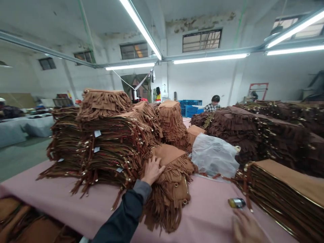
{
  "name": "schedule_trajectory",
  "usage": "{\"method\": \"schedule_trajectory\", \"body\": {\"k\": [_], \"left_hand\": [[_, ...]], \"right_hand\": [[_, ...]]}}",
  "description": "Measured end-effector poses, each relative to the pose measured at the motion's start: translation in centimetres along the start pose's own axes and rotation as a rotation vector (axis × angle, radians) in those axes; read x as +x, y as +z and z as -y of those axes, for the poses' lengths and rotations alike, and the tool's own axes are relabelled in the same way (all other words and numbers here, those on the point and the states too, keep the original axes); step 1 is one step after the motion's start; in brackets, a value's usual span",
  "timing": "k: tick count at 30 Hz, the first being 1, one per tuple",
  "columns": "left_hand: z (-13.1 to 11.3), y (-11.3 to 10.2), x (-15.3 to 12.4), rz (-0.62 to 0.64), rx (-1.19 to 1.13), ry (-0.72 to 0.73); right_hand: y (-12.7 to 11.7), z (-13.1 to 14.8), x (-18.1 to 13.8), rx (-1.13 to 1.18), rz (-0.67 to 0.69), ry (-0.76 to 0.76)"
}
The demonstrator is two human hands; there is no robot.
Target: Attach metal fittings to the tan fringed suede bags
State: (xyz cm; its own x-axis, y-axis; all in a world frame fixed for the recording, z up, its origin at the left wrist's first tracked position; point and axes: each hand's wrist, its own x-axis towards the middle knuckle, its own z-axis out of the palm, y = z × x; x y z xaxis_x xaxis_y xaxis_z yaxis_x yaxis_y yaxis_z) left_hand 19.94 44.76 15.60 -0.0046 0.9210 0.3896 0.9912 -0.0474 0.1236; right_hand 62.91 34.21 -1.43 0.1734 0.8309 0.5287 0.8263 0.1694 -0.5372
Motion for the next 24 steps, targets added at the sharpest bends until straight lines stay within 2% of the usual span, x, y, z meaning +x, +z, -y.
{"method": "schedule_trajectory", "body": {"k": [2,4,8,10,13,15,17,20,22,24], "left_hand": [[-0.5,0.5,-0.4,-0.009,0.087,0.046],[-1.8,0.8,-0.4,-0.034,0.163,0.069],[-3.9,-0.4,0.0,-0.040,0.178,0.113],[-4.6,-1.2,-0.7,-0.039,0.159,0.156],[-6.5,-1.0,-4.5,0.001,0.103,0.290],[-8.3,0.6,-8.7,0.062,0.066,0.381],[-10.2,2.8,-13.5,0.194,-0.005,0.495],[-12.4,5.0,-19.1,0.295,-0.127,0.533],[-13.1,4.8,-20.1,0.297,-0.226,0.535],[-13.1,3.6,-18.7,0.256,-0.286,0.497]], "right_hand": [[2.9,1.0,-0.2,-0.024,0.081,-0.138],[3.9,0.5,-0.5,-0.017,0.108,-0.235],[2.5,-1.6,-1.4,0.025,0.115,-0.284],[1.6,-2.2,-1.9,0.028,0.112,-0.276],[1.1,-2.2,-2.3,0.044,0.104,-0.264],[1.0,-1.7,-2.5,0.057,0.114,-0.245],[0.9,-1.1,-2.7,0.066,0.128,-0.201],[0.3,0.0,-3.0,0.076,0.166,-0.139],[0.0,0.5,-3.1,0.085,0.190,-0.124],[-0.2,0.7,-3.0,0.092,0.197,-0.121]]}}
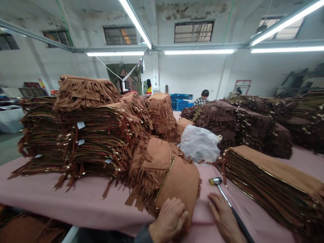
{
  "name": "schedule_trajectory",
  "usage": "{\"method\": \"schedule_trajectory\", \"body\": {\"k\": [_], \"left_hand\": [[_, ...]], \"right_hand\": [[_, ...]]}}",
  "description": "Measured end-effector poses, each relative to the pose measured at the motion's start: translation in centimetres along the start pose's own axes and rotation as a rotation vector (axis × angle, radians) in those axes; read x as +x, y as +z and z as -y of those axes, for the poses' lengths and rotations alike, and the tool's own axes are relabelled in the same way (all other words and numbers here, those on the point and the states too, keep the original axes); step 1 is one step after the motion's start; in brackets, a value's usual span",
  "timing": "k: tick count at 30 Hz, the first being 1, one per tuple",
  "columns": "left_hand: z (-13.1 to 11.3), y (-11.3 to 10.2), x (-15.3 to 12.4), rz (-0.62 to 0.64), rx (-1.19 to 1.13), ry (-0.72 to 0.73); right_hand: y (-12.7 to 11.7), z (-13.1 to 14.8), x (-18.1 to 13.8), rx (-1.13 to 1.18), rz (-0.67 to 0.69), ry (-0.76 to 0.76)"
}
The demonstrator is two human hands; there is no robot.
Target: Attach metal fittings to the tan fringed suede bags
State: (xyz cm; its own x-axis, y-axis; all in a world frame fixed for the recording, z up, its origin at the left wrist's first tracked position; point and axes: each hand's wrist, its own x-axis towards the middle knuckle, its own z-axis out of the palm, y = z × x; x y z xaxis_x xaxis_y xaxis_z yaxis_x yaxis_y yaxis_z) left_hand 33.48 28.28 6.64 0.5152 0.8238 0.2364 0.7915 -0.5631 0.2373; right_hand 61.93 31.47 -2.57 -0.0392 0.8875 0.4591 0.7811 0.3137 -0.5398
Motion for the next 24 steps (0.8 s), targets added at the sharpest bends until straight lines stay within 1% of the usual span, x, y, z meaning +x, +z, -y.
{"method": "schedule_trajectory", "body": {"k": [1,3,4,6,8,9,12,15,17,18,20,22,24], "left_hand": [[0.5,-1.2,1.0,-0.045,0.008,-0.047],[2.1,-3.5,3.4,-0.147,0.086,-0.206],[3.0,-4.5,4.7,-0.174,0.128,-0.282],[4.6,-5.5,6.9,-0.161,0.160,-0.387],[5.4,-5.4,8.2,-0.086,0.115,-0.419],[5.5,-5.0,8.5,-0.045,0.071,-0.408],[4.2,-3.6,8.4,0.032,-0.097,-0.306],[1.7,-2.8,7.9,0.011,-0.311,-0.187],[0.1,-2.8,7.8,-0.028,-0.483,-0.139],[-0.5,-2.8,7.9,-0.041,-0.572,-0.128],[-1.5,-2.8,8.2,-0.026,-0.751,-0.129],[-2.0,-2.6,8.5,0.034,-0.927,-0.146],[-2.1,-2.2,8.7,0.110,-1.073,-0.155]], "right_hand": [[-0.1,0.1,0.0,0.001,-0.002,0.002],[-0.3,0.3,0.1,0.000,-0.007,0.007],[-0.4,0.5,0.2,-0.001,-0.009,0.012],[-0.6,1.4,0.3,0.001,-0.017,0.028],[-0.7,2.7,0.4,0.019,-0.026,0.061],[-0.7,3.6,0.5,0.041,-0.026,0.083],[-0.3,6.6,0.6,0.124,-0.046,0.177],[0.1,9.7,0.6,0.220,-0.055,0.258],[-0.2,11.7,0.7,0.304,-0.009,0.280],[-0.4,12.6,0.8,0.347,0.014,0.286],[-1.1,14.1,0.8,0.427,0.047,0.299],[-1.6,15.0,0.8,0.515,0.078,0.311],[-1.6,15.3,0.7,0.578,0.091,0.331]]}}
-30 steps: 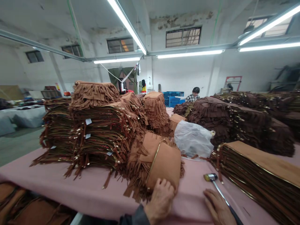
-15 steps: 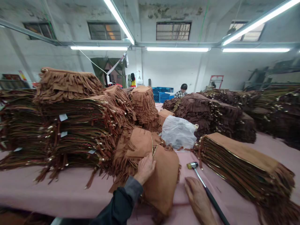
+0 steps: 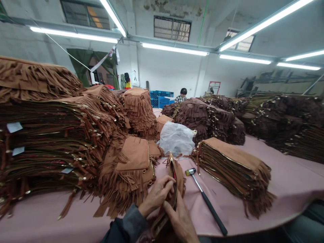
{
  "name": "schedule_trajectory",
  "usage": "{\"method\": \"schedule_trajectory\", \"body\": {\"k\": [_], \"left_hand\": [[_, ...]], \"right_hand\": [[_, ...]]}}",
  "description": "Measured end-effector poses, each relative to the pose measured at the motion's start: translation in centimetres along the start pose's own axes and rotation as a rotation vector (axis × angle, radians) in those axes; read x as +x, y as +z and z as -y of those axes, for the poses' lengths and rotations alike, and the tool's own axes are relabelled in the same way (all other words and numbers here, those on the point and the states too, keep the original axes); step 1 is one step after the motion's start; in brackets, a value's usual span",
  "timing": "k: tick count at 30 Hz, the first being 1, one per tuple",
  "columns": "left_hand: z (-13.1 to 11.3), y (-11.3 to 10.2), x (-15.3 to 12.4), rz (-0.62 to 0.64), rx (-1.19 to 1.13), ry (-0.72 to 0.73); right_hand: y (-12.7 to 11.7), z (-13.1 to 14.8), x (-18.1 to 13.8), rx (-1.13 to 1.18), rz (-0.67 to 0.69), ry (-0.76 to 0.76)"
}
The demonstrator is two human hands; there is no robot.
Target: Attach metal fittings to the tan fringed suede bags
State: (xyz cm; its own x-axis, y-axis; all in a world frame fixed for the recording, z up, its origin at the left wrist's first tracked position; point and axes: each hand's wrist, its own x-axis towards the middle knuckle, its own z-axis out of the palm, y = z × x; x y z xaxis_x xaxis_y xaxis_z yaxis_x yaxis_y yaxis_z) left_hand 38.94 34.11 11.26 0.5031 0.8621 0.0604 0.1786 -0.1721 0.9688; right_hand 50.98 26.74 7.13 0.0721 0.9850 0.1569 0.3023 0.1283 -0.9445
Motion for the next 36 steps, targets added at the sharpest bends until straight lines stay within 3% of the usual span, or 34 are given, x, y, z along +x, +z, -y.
{"method": "schedule_trajectory", "body": {"k": [2,6,7,14,19,24,29,36], "left_hand": [[0.3,-0.1,0.5,-0.010,-0.060,0.010],[0.0,-1.7,2.3,-0.354,0.067,0.125],[-0.2,-2.3,2.9,-0.390,0.107,0.154],[-0.7,-5.0,5.4,-0.107,-0.015,0.238],[-0.1,-4.6,6.0,-0.083,-0.026,0.180],[-0.3,-4.2,6.6,-0.107,0.013,0.144],[-1.2,-4.3,6.5,0.012,-0.045,0.199],[-1.2,-4.2,6.0,-0.075,-0.094,0.224]], "right_hand": [[0.5,-0.6,-0.1,0.005,-0.041,0.010],[2.2,-3.0,-0.6,-0.093,-0.161,-0.030],[2.7,-3.5,-0.7,-0.129,-0.177,-0.043],[4.1,-6.5,-1.2,-0.300,-0.202,-0.090],[4.8,-8.3,-1.1,-0.384,-0.252,-0.162],[4.6,-9.4,-0.7,-0.503,-0.154,-0.309],[4.8,-8.5,-1.2,-0.486,-0.248,-0.264],[4.9,-6.8,-1.5,-0.464,-0.226,-0.294]]}}
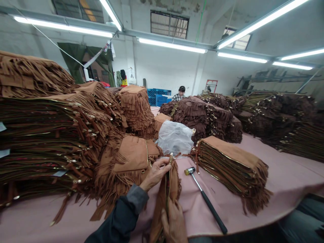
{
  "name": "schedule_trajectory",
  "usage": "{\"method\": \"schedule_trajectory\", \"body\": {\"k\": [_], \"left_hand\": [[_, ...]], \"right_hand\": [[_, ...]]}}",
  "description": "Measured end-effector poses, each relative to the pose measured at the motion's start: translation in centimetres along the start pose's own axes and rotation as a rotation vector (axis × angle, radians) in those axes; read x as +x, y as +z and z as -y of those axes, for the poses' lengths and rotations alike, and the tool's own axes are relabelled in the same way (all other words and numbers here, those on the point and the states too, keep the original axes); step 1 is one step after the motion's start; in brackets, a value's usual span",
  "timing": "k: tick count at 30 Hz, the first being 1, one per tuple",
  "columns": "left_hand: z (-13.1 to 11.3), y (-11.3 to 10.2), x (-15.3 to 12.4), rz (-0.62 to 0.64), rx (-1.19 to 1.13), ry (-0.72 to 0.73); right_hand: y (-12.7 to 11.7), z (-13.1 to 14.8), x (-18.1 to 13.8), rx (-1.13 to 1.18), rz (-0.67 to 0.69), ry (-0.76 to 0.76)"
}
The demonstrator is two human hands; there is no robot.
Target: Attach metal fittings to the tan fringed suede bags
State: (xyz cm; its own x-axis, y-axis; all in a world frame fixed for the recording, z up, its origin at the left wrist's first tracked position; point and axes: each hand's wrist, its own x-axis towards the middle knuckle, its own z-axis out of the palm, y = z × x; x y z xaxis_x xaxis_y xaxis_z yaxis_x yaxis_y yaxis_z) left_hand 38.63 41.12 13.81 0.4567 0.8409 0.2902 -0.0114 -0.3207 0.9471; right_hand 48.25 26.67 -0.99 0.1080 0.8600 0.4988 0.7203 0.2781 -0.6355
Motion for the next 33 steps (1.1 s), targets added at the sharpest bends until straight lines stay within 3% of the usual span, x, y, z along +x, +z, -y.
{"method": "schedule_trajectory", "body": {"k": [6,10,15,18,23,26,29,31,33], "left_hand": [[0.6,1.4,0.4,-0.149,-0.028,-0.006],[-0.1,1.3,1.2,-0.216,-0.050,-0.021],[-2.4,-1.4,3.3,-0.043,0.054,-0.039],[-0.9,-1.9,4.1,0.031,0.065,-0.099],[5.1,0.5,3.2,0.060,-0.078,-0.212],[7.1,2.0,2.6,0.062,-0.245,-0.206],[7.8,2.3,3.0,0.046,-0.461,-0.179],[8.3,2.1,3.6,0.034,-0.559,-0.181],[8.8,2.0,4.0,0.034,-0.587,-0.196]], "right_hand": [[-0.1,1.9,0.9,0.063,0.020,-0.035],[-0.4,5.0,1.7,0.254,0.084,0.069],[-1.5,8.7,3.4,0.495,0.167,0.247],[-2.7,9.2,5.1,0.661,0.281,0.296],[-5.2,5.5,7.2,0.703,0.414,0.319],[-7.3,1.1,9.7,0.535,0.292,0.311],[-8.9,-3.8,14.9,0.270,0.108,0.272],[-9.1,-6.6,19.4,0.048,0.072,0.220],[-8.3,-8.7,23.7,-0.217,0.122,0.174]]}}
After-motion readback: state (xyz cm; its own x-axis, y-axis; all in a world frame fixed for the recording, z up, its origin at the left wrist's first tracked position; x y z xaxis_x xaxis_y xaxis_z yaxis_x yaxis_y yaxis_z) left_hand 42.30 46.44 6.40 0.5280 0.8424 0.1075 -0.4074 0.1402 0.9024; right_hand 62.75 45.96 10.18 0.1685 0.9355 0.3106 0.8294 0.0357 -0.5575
